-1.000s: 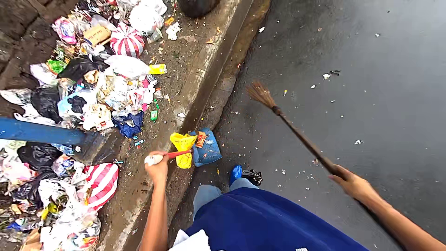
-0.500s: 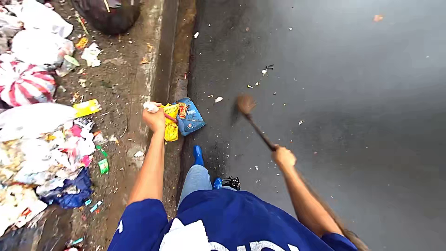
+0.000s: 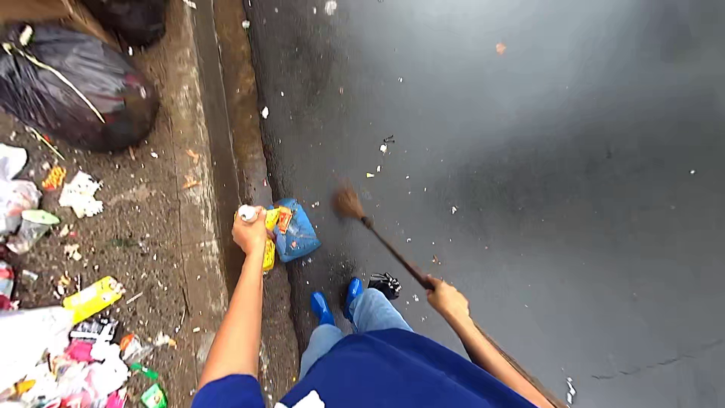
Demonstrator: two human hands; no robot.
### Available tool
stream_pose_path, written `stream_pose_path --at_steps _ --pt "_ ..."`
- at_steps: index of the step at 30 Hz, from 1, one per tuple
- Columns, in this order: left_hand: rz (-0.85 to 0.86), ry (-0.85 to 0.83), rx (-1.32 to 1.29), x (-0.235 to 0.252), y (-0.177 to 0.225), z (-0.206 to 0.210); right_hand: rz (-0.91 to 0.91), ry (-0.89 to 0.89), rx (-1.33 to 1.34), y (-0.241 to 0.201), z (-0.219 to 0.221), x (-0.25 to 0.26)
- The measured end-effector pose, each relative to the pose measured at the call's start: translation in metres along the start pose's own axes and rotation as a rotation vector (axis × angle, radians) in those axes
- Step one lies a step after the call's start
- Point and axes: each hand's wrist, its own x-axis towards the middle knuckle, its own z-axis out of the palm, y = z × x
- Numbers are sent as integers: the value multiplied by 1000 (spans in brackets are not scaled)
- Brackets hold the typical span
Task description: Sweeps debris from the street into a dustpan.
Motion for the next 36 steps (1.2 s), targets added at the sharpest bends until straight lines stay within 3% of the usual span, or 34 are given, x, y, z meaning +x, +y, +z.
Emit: stream_pose_path --at_steps 3,7,14,19,21,24,28,32,34,36 --pt "-44 66 -82 25 41 -7 -185 -130 44 -4 -11 32" --pt "-55 104 -194 60 100 2 -231 -10 299 44 -70 54" --pt "65 51 -341 134 210 65 -86 351 389 79 -185 134" --pt "124 -40 -233 189 266 143 283 259 412 19 -267 205" --pt "158 -92 -195 194 288 185 305 181 414 -11 -272 241" --pt "230 -184 -163 204 300 249 118 7 302 -52 -253 256" --pt "304 -278 -145 223 300 324 -47 -5 314 -4 -254 242" --pt "337 -362 -32 253 330 347 61 83 425 44 -253 173" --pt "367 -383 -67 267 333 355 196 123 481 29 -245 152" --pt "380 -398 -84 277 335 361 346 88 483 -11 -236 165"
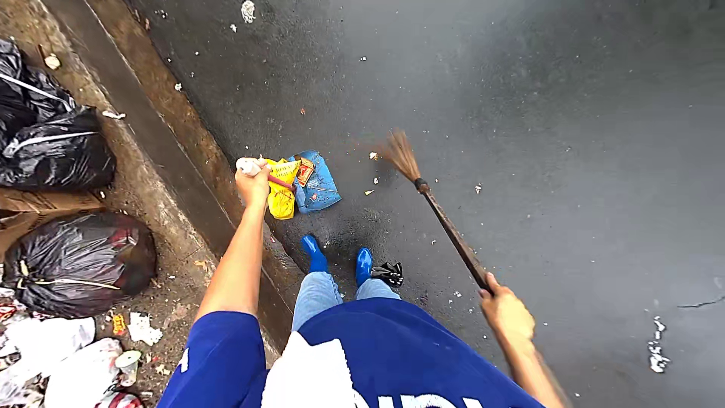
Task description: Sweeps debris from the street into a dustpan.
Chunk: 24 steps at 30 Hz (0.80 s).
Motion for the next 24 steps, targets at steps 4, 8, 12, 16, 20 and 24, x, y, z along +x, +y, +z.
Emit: stream_pose_path --at_steps 4,8,12,16,20,24 --pt "-45 -47 85 10 7 4 -6 -225 -122 -73 42 35" --pt "-34 -122 142 40 11 -8 -143 -190 -92 -80 7 9" --pt "81 -177 33 81 -5 -64 -80 -112 26 -35 -27 -66" --pt "162 -199 -89 84 -1 -117 124 -18 82 -30 9 -137" --pt "185 -247 39 68 3 -116 155 -199 22 -90 70 -120" --pt "126 -213 194 63 -10 -106 35 -259 176 -125 39 -121"
